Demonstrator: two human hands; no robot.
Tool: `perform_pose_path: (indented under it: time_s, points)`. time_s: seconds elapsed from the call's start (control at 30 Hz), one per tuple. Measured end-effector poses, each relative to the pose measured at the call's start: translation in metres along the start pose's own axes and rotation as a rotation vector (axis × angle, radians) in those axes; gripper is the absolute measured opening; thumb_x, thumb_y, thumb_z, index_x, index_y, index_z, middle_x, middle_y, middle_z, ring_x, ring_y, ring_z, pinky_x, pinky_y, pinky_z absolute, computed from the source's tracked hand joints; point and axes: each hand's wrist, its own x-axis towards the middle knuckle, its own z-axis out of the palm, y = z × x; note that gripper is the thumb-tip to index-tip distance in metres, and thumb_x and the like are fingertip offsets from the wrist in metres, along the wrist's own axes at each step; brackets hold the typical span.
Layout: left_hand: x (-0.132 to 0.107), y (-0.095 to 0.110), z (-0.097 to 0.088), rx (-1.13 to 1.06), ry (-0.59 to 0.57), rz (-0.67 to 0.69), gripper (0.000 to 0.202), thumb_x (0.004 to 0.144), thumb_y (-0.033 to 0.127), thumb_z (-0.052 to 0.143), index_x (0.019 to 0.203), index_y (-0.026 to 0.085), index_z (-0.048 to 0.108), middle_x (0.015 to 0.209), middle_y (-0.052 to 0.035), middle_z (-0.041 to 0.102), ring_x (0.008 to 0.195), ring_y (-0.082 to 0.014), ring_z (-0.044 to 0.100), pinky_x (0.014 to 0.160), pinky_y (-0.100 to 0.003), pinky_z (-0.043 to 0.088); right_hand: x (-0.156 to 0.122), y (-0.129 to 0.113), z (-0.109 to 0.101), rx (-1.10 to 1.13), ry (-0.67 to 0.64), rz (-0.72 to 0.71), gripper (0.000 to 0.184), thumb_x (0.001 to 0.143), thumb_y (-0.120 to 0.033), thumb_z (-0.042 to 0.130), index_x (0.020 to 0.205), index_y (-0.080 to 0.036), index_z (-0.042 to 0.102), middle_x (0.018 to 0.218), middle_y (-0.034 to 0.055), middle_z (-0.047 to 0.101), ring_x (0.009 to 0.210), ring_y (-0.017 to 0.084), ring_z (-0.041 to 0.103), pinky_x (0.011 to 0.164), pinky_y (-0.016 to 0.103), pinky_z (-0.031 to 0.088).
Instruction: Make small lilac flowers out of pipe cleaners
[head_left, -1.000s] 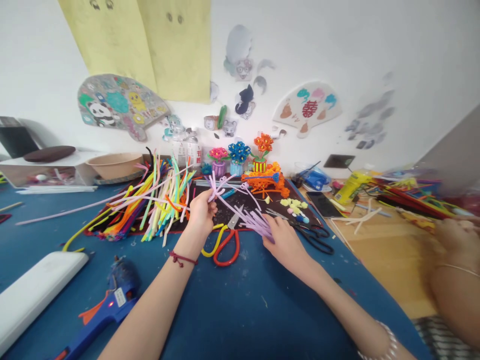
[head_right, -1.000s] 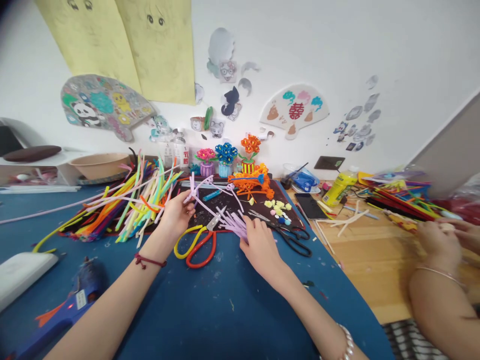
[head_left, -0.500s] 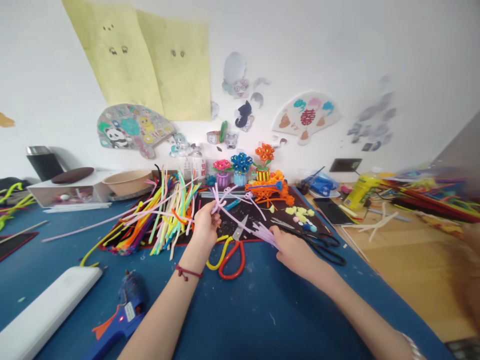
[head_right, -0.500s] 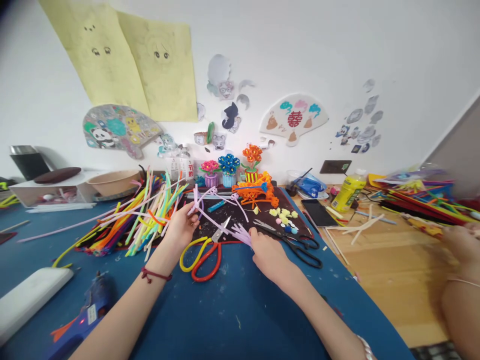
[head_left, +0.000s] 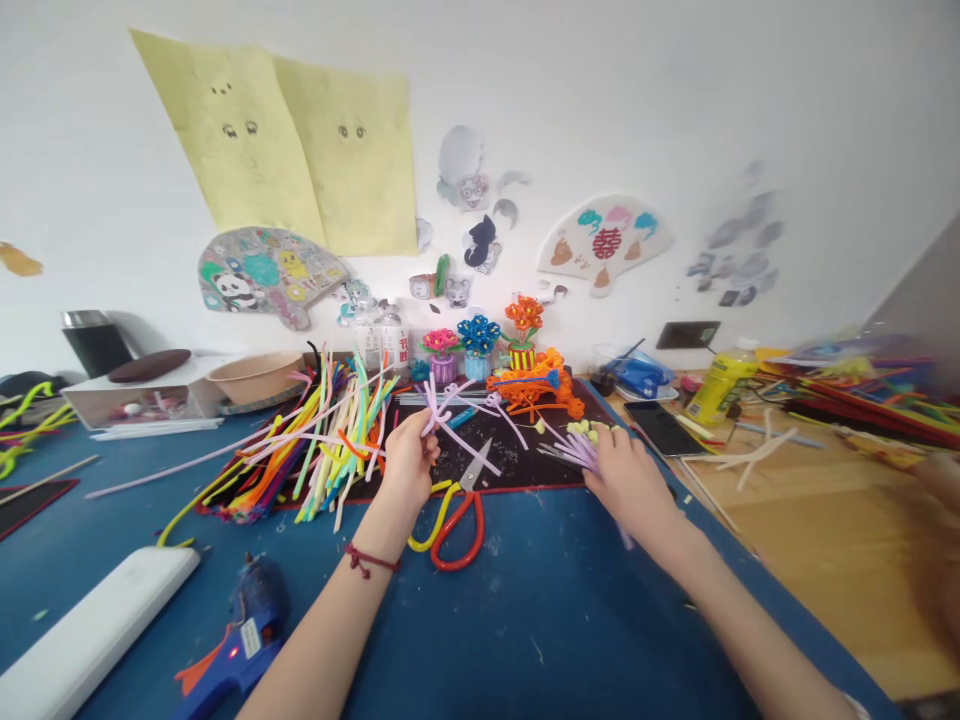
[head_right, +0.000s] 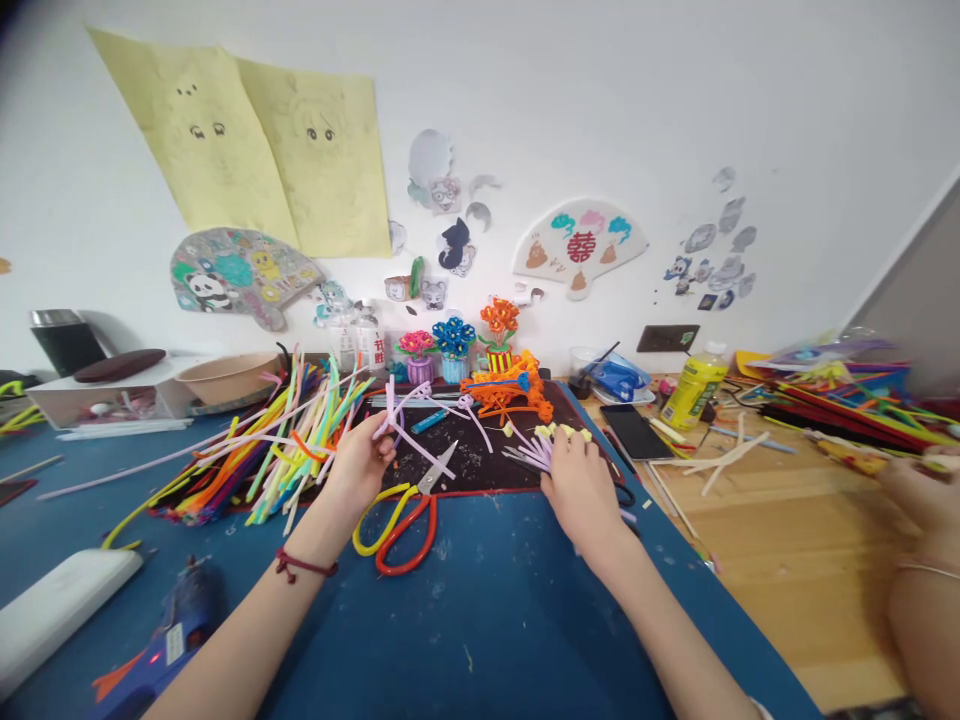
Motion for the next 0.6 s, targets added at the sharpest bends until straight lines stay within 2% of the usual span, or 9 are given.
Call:
perform_pose_path:
  time_s: [0.07, 0.13, 0.2, 0.3, 0.37, 0.47, 0.6]
  points:
    - [-0.004, -0.001, 0.004, 0.030, -0.046, 0.035, 0.026, 0.059, 0.029, 0.077, 0.068, 0.013, 0.059, 0.058, 0.0051, 0.051, 0.043, -0.0028, 0.037, 0.041, -0.019, 0.025, 0.004, -0.015, -0.005, 0.210, 0.113, -0.131, 0.047, 0.086, -0.027, 0.056, 0.130, -0.013, 0.049, 0.119, 0.0207, 0.059, 0.113, 0.036, 0.056, 0.090, 0.046, 0.045]
    - [-0.008, -0.002, 0.009, 0.059, -0.084, 0.077, 0.028, 0.059, 0.032, 0.079, 0.068, 0.013, 0.060, 0.056, 0.0055, 0.048, 0.045, -0.0036, 0.038, 0.044, -0.019, 0.028, 0.016, -0.037, -0.011, 0.558, 0.130, -0.183, 0.039, 0.090, -0.035, 0.052, 0.125, -0.019, 0.054, 0.116, 0.0150, 0.063, 0.109, 0.030, 0.060, 0.092, 0.043, 0.047]
    - [-0.012, -0.002, 0.013, 0.093, -0.109, 0.128, 0.029, 0.061, 0.035, 0.080, 0.068, 0.012, 0.063, 0.055, 0.0051, 0.049, 0.047, -0.0046, 0.040, 0.046, -0.019, 0.030, 0.030, -0.061, -0.017, 0.902, 0.027, -0.167, 0.033, 0.089, -0.045, 0.053, 0.108, -0.020, 0.064, 0.102, 0.0110, 0.068, 0.093, 0.025, 0.065, 0.083, 0.038, 0.052]
    - [-0.016, -0.002, 0.018, 0.156, -0.125, 0.220, 0.028, 0.064, 0.036, 0.080, 0.071, 0.013, 0.066, 0.058, 0.0033, 0.054, 0.052, -0.0066, 0.044, 0.051, -0.020, 0.034, 0.043, -0.094, -0.018, 1.317, -0.206, -0.127, 0.047, 0.083, -0.061, 0.057, 0.091, -0.016, 0.068, 0.078, 0.0085, 0.070, 0.068, 0.021, 0.066, 0.062, 0.033, 0.053]
    - [-0.018, -0.002, 0.020, 0.200, -0.138, 0.277, 0.025, 0.066, 0.035, 0.079, 0.072, 0.013, 0.068, 0.061, 0.0021, 0.058, 0.056, -0.0082, 0.047, 0.055, -0.021, 0.037, 0.042, -0.109, -0.015, 1.526, -0.199, -0.034, 0.052, 0.074, -0.066, 0.064, 0.086, -0.016, 0.068, 0.063, 0.0042, 0.067, 0.052, 0.017, 0.060, 0.049, 0.029, 0.048]
    - [-0.025, -0.004, 0.023, 0.259, -0.151, 0.334, 0.019, 0.071, 0.032, 0.075, 0.074, 0.014, 0.070, 0.068, -0.0004, 0.063, 0.064, -0.0107, 0.052, 0.061, -0.022, 0.040, 0.033, -0.117, -0.011, 1.656, -0.210, 0.002, 0.046, 0.067, -0.058, 0.076, 0.084, -0.015, 0.070, 0.064, 0.0037, 0.069, 0.052, 0.016, 0.062, 0.051, 0.028, 0.051]
    - [-0.035, -0.007, 0.028, 0.388, -0.235, 0.372, 0.013, 0.075, 0.027, 0.071, 0.079, 0.015, 0.071, 0.076, -0.0032, 0.068, 0.069, -0.0138, 0.059, 0.065, -0.023, 0.044, 0.022, -0.109, -0.010, 1.690, -0.209, 0.031, 0.038, 0.064, -0.049, 0.081, 0.081, -0.016, 0.072, 0.066, 0.0042, 0.072, 0.057, 0.017, 0.066, 0.056, 0.031, 0.054]
